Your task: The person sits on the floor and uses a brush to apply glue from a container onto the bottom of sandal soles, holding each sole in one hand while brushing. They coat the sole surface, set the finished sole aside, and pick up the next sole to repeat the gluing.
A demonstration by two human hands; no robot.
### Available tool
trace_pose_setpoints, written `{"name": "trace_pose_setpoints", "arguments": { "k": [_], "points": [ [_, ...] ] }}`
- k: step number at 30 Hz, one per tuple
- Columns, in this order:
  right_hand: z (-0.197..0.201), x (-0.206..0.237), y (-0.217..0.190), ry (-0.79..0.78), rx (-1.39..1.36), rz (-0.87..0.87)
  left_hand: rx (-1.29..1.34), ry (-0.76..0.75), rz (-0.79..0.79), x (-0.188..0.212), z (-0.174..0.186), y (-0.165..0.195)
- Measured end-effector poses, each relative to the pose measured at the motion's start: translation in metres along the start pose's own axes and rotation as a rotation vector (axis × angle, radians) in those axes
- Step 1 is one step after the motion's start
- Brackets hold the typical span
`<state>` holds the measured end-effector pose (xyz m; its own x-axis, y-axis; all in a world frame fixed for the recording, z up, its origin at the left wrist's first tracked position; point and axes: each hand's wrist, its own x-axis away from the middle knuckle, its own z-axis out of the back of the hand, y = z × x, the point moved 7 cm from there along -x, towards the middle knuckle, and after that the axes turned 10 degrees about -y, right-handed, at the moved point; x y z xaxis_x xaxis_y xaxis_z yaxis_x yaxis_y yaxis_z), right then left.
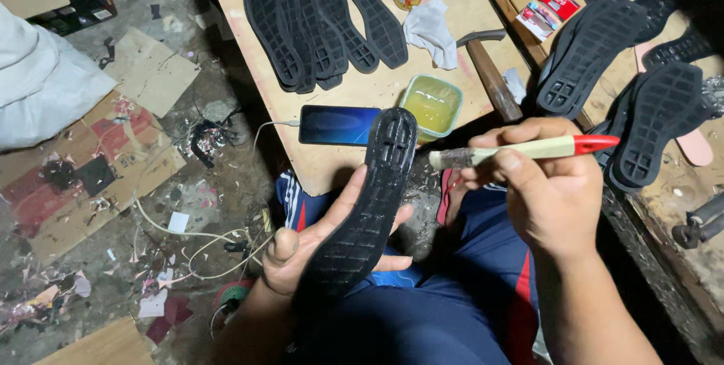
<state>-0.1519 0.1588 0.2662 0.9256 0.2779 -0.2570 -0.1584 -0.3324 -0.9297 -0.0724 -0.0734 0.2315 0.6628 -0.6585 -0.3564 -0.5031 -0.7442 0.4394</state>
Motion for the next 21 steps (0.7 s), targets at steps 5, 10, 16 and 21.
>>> {"name": "trace_pose_setpoints", "arguments": {
  "k": [5, 10, 16, 21],
  "points": [
    [-0.027, 0.002, -0.014, -0.072, 0.274, 0.047, -0.005, -0.012, 0.017, -0.003, -0.005, -0.008],
    [-0.036, 0.001, -0.022, -0.099, 0.348, 0.086, -0.098, 0.003, 0.04, -0.002, -0.006, -0.008],
    [-0.054, 0.012, -0.025, -0.29, 0.559, 0.029, -0.114, 0.019, 0.026, 0.001, -0.006, -0.007],
    [-0.048, 0.012, -0.028, -0.206, 0.508, -0.001, -0.034, 0.001, 0.051, 0.004, -0.004, -0.009]
  ]
}}
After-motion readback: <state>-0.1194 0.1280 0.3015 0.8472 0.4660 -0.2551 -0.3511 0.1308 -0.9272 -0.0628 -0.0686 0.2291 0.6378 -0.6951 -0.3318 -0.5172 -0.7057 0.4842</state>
